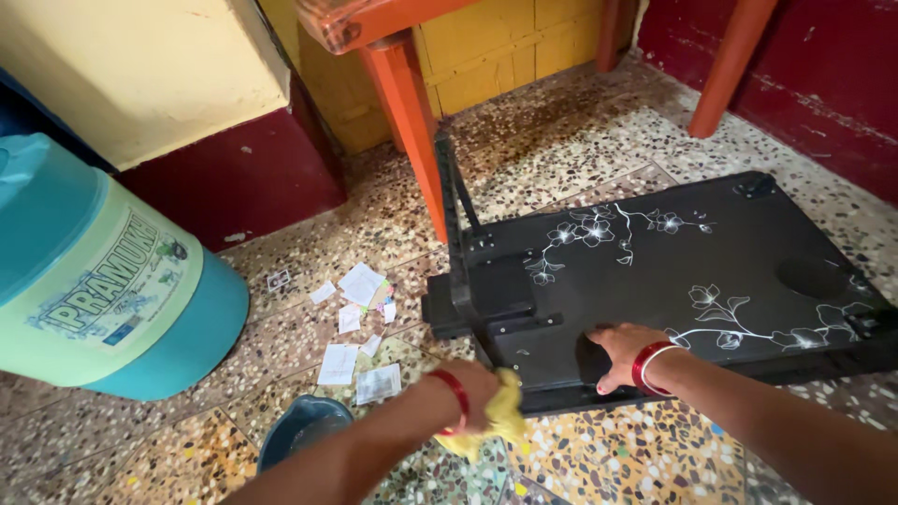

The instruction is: The person wipes the underside of a black table with a yellow cloth, then attaches a metal leg to the table using a screwdriver. The person continues to secure the leg by tightening screws.

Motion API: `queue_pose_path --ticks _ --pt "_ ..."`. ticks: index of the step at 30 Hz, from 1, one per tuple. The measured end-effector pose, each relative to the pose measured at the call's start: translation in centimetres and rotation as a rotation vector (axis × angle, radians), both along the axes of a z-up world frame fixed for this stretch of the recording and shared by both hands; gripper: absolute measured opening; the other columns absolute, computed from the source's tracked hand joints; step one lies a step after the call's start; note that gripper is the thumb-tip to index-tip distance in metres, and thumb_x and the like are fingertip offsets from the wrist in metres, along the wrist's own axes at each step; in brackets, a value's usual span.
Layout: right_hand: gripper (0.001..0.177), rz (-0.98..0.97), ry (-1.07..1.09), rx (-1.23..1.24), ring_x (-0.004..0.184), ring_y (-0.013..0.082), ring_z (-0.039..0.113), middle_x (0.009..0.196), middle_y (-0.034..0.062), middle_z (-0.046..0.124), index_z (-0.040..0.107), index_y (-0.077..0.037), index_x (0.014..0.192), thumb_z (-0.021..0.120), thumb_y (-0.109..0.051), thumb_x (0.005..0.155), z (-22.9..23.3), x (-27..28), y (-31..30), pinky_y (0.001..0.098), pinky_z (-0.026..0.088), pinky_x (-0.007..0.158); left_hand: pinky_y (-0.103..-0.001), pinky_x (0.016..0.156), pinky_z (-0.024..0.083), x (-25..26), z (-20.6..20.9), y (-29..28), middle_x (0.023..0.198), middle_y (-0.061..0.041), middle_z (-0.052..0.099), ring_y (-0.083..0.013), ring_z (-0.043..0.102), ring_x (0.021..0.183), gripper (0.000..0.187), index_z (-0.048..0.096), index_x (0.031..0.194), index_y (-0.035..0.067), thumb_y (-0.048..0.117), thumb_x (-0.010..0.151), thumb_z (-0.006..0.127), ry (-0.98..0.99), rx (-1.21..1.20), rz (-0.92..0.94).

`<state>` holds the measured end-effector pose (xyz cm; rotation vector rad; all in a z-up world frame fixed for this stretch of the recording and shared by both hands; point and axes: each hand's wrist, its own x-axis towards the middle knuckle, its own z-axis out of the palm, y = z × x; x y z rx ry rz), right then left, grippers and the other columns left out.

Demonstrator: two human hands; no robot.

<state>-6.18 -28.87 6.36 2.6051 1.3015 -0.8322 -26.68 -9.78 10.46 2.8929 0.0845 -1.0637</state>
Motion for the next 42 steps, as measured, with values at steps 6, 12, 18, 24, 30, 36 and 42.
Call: queue_pose_path --ticks 6,12,18,24,30,36,42 --pt "0.089 0.031 -0.015 0.086 0.136 0.0293 0.056 0.151 0.0063 0.053 0.053 -0.019 0.144 0.091 -0.042 0.066 -1.1 0.5 -1.2 0.0404 0.048 0.113 -0.052 0.101 0.049 6.0 -2.7 -6.5 0.129 -0.025 0.063 -0.0428 0.059 0.122 0.037 0.068 0.121 0.005 0.018 0.086 0.071 -0.565 0.013 -0.038" --pt "0.116 0.035 -0.018 -0.065 0.146 0.0304 0.041 0.163 0.0121 0.027 0.029 -0.03 0.158 0.098 -0.04 0.066 -0.3 0.5 -1.7 0.0427 0.043 0.117 -0.059 0.102 0.044 10.8 -7.8 -4.4 0.14 -0.029 0.052 -0.0468 0.05 0.13 0.054 0.053 0.136 0.0 0.018 0.089 0.073 0.101 0.452 0.143" --pt "0.128 0.086 -0.083 -0.131 0.151 0.0303 0.036 0.169 0.0127 0.019 0.017 -0.032 0.163 0.097 -0.046 0.063 0.1 -0.1 -1.8 0.043 0.042 0.119 -0.065 0.104 0.038 10.6 -13.5 -5.6 0.152 -0.033 0.041 -0.0507 0.04 0.137 0.074 0.038 0.151 -0.004 0.019 0.092 0.075 0.064 0.56 0.171" --pt "0.13 0.103 -0.097 -0.188 0.15 0.0305 0.039 0.17 0.0129 0.017 0.014 -0.034 0.164 0.096 -0.05 0.065 0.4 -0.2 -1.6 0.0444 0.044 0.117 -0.067 0.116 0.025 8.4 -12.1 -10.5 0.16 -0.039 0.026 -0.0574 0.03 0.146 0.081 0.013 0.16 -0.011 0.029 0.105 0.058 -0.164 0.357 0.258" --pt "0.128 0.107 -0.124 -0.166 0.143 0.0301 0.048 0.169 0.0132 0.023 0.018 -0.032 0.163 0.096 -0.05 0.063 0.3 0.0 -1.4 0.0419 0.048 0.113 -0.056 0.124 0.01 9.1 -10.1 -9.1 0.17 -0.029 0.007 -0.0463 0.012 0.156 0.116 0.005 0.164 -0.005 0.052 0.088 0.072 0.087 0.39 -0.04" --pt "0.124 0.113 -0.144 -0.138 0.141 0.0287 0.051 0.164 0.0116 0.033 0.018 -0.03 0.163 0.093 -0.051 0.066 0.5 -0.2 -1.3 0.0441 0.049 0.111 -0.06 0.12 0.014 10.7 -13.5 -7.8 0.17 -0.03 0.01 -0.0512 0.017 0.151 0.077 0.01 0.162 -0.004 0.03 0.106 0.049 -0.074 0.443 0.255" --pt "0.125 0.132 -0.161 -0.168 0.143 0.03 0.047 0.167 0.0145 0.025 0.014 -0.03 0.164 0.092 -0.054 0.07 0.6 -0.4 -1.5 0.0482 0.047 0.111 -0.058 0.123 0.009 6.1 -11.1 -9.5 0.167 -0.029 0.014 -0.0479 0.015 0.153 0.072 0.016 0.16 -0.004 0.025 0.104 0.05 -0.1 0.306 0.133"
